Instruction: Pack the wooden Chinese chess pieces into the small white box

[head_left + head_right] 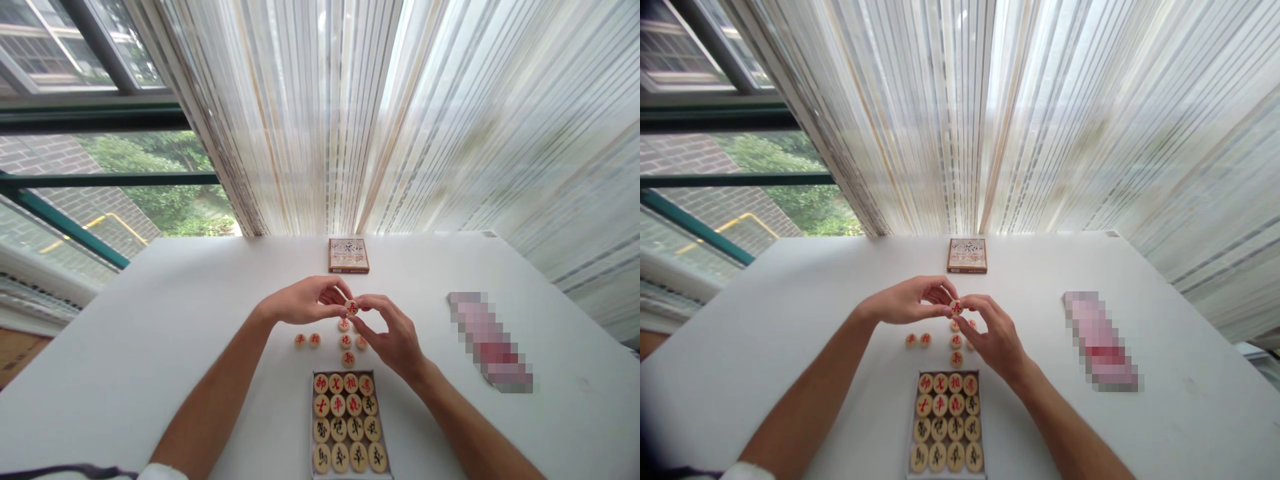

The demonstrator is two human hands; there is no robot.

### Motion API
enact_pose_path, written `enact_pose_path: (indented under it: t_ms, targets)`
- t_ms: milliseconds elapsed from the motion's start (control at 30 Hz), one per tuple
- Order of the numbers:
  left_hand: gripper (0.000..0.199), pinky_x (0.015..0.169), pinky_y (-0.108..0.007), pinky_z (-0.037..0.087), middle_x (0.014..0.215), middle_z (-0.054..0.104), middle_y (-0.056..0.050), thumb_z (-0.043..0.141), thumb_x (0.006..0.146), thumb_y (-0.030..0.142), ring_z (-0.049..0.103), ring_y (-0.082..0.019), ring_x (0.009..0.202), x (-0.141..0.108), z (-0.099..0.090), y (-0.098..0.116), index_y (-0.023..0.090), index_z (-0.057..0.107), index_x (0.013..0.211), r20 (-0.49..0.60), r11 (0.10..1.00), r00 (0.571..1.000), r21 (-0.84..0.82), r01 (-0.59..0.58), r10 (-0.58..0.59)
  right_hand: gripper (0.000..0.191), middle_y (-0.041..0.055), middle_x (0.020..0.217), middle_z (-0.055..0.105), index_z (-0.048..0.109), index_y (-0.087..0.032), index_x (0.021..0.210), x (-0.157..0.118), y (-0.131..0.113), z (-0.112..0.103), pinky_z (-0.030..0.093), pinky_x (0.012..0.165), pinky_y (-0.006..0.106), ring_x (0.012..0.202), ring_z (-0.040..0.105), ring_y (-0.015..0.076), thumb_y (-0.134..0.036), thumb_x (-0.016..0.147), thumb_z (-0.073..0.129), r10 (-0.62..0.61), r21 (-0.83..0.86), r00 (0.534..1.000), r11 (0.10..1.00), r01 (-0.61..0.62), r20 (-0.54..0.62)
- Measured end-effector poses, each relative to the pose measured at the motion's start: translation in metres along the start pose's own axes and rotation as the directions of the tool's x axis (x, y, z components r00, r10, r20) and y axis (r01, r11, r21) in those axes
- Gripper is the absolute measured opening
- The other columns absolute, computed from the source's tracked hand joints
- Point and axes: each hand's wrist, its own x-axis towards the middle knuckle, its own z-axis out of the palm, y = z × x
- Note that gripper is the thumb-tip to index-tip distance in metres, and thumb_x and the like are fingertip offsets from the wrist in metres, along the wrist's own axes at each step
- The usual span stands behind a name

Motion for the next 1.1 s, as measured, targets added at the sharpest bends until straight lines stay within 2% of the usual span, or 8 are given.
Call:
enact_pose_path:
  t_ms: [133, 300, 400, 533, 633, 733, 933, 1100]
  targets:
    - [0.027, 0.083, -0.034, 0.057, 0.105, 0.077, -0.011, 0.068, 0.094, 0.034, 0.074, -0.022, 0.097, -0.001, -0.002, 0.0, 0.017, 0.062, 0.114, 0.003, 1.0, 1.0, 0.031, -0.005, 0.005, 0.031, 0.0055, 0.107, 0.074, 0.063, -0.026, 0.121, -0.002, -0.001, 0.001, 0.061, 0.085, 0.036, 0.095, 0.071, 0.02, -0.017, 0.092, 0.071, 0.014, -0.01, 1.0, 1.0, -0.014, 0.006]
    - [0.028, 0.079, -0.032, 0.057, 0.101, 0.078, -0.011, 0.069, 0.093, 0.034, 0.074, -0.022, 0.094, 0.0, -0.003, 0.0, 0.017, 0.063, 0.114, -0.016, 0.998, 1.0, 0.055, 0.01, -0.009, 0.03, 0.005, 0.103, 0.076, 0.067, -0.025, 0.118, -0.005, 0.002, 0.003, 0.063, 0.08, 0.034, 0.091, 0.073, 0.02, -0.021, 0.089, 0.075, 0.119, 0.022, 0.993, 0.993, -0.118, -0.01]
    - [0.027, 0.079, -0.032, 0.057, 0.101, 0.078, -0.01, 0.069, 0.092, 0.033, 0.074, -0.021, 0.094, 0.0, -0.002, 0.002, 0.017, 0.065, 0.113, -0.04, 0.997, 0.999, 0.071, -0.007, 0.01, 0.026, 0.0047, 0.103, 0.076, 0.069, -0.025, 0.115, -0.005, 0.001, 0.004, 0.062, 0.083, 0.036, 0.091, 0.073, 0.0202, -0.022, 0.09, 0.075, 0.193, 0.121, 0.981, 0.974, -0.191, -0.006]
    - [0.022, 0.081, -0.032, 0.058, 0.098, 0.077, -0.007, 0.071, 0.091, 0.029, 0.073, -0.019, 0.091, 0.002, 0.002, 0.006, 0.016, 0.068, 0.109, -0.111, 0.989, 0.99, 0.126, -0.073, 0.087, 0.024, 0.0055, 0.107, 0.075, 0.068, -0.025, 0.116, -0.004, -0.001, 0.007, 0.063, 0.083, 0.037, 0.093, 0.072, 0.0204, -0.024, 0.092, 0.071, 0.32, 0.331, 0.947, 0.893, -0.304, 0.007]
    - [0.02, 0.081, -0.03, 0.058, 0.095, 0.077, -0.006, 0.071, 0.09, 0.031, 0.072, -0.017, 0.088, 0.003, 0.005, 0.007, 0.016, 0.072, 0.104, -0.152, 0.98, 0.981, 0.178, -0.092, 0.12, 0.023, 0.0053, 0.106, 0.074, 0.069, -0.025, 0.114, -0.004, 0.0, 0.008, 0.063, 0.082, 0.036, 0.091, 0.072, 0.02, -0.024, 0.092, 0.072, 0.375, 0.364, 0.927, 0.865, -0.346, -0.009]
    - [0.021, 0.083, -0.03, 0.058, 0.095, 0.077, -0.005, 0.072, 0.089, 0.032, 0.072, -0.017, 0.088, 0.004, 0.006, 0.007, 0.016, 0.074, 0.102, -0.17, 0.972, 0.977, 0.217, -0.092, 0.13, 0.019, 0.0053, 0.104, 0.073, 0.069, -0.026, 0.111, -0.006, 0.003, 0.009, 0.062, 0.084, 0.038, 0.092, 0.071, 0.0205, -0.022, 0.092, 0.071, 0.356, 0.339, 0.934, 0.881, -0.329, -0.017]
    - [0.024, 0.089, -0.031, 0.057, 0.097, 0.077, -0.004, 0.076, 0.086, 0.035, 0.071, -0.017, 0.092, 0.005, 0.007, 0.007, 0.017, 0.076, 0.102, -0.172, 0.966, 0.973, 0.233, -0.11, 0.153, 0.016, 0.0075, 0.109, 0.067, 0.07, -0.026, 0.105, -0.009, 0.005, 0.009, 0.06, 0.088, 0.041, 0.104, 0.067, 0.0233, -0.016, 0.092, 0.068, 0.239, 0.268, 0.969, 0.939, -0.214, -0.065]
    - [0.023, 0.089, -0.031, 0.056, 0.098, 0.077, -0.004, 0.077, 0.085, 0.033, 0.071, -0.017, 0.092, 0.005, 0.007, 0.005, 0.018, 0.076, 0.102, -0.169, 0.967, 0.973, 0.228, -0.115, 0.156, 0.017, 0.0073, 0.107, 0.065, 0.07, -0.026, 0.104, -0.007, 0.005, 0.007, 0.059, 0.089, 0.041, 0.103, 0.066, 0.0226, -0.014, 0.092, 0.068, 0.202, 0.204, 0.977, 0.962, -0.184, -0.067]
